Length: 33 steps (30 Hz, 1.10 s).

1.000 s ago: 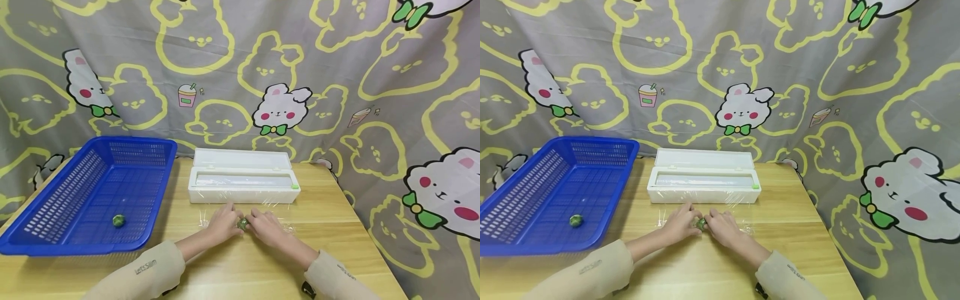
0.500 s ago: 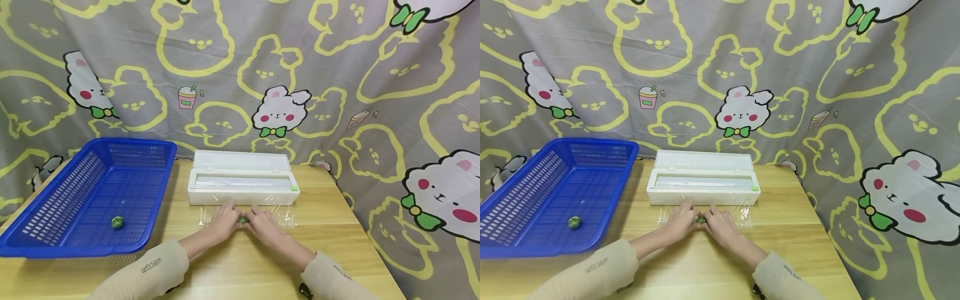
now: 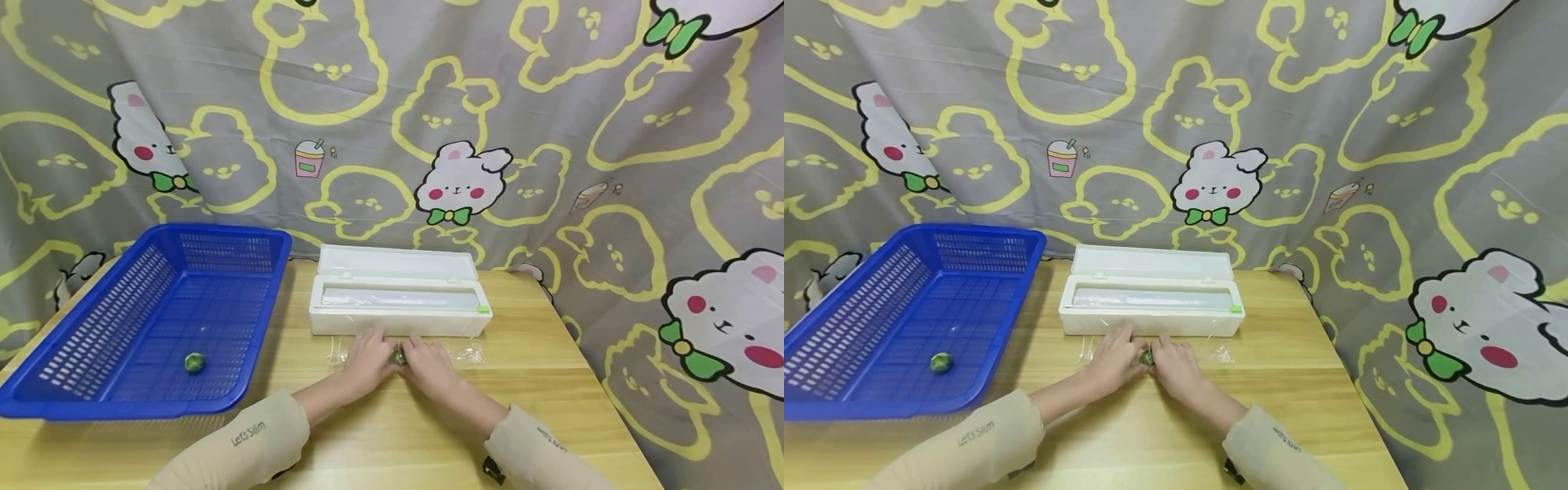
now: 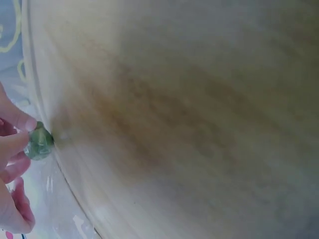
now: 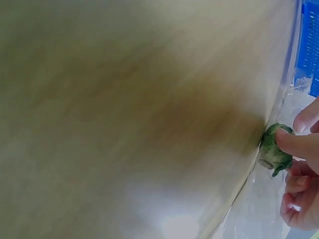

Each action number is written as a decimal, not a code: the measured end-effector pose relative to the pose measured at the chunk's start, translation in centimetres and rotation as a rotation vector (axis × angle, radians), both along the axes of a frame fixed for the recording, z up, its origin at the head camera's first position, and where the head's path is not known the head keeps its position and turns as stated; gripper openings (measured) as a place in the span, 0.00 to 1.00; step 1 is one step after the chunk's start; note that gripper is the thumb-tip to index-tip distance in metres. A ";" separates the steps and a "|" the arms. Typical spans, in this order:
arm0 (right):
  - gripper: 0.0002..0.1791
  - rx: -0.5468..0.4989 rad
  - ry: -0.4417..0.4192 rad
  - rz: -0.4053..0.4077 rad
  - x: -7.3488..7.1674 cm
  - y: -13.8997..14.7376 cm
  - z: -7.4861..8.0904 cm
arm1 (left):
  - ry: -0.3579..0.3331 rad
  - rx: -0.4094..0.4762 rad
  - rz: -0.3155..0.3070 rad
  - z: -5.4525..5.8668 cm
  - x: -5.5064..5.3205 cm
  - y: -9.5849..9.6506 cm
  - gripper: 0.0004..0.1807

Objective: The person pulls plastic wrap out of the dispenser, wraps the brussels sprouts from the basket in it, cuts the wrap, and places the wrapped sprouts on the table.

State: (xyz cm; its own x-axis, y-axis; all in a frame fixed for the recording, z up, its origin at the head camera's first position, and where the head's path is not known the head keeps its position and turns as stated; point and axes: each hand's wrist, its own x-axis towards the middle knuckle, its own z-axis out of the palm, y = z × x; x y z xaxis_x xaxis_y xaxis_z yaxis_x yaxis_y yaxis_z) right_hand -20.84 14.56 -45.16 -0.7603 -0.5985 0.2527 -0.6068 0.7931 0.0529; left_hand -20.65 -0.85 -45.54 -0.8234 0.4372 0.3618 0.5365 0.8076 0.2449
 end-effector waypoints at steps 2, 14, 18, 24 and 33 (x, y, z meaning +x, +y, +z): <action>0.20 0.006 0.013 -0.006 -0.1 0.0 -0.1 | 0.060 -0.018 0.004 -0.1 0.0 0.2 0.18; 0.19 0.029 -0.003 -0.039 -0.4 -0.3 -0.4 | 0.063 -0.185 0.086 -0.1 -0.7 0.8 0.18; 0.24 -0.035 -0.051 -0.041 -0.6 -0.2 -0.7 | 0.090 -0.219 0.099 -0.3 -0.8 0.9 0.15; 0.23 -0.179 -0.124 -0.075 -1.1 0.1 -1.0 | 0.084 -0.225 0.107 -0.2 -1.1 1.0 0.15; 0.16 -0.146 -0.098 -0.093 -2.1 0.5 -0.3 | 0.116 -0.190 0.102 -0.4 -1.4 1.0 0.15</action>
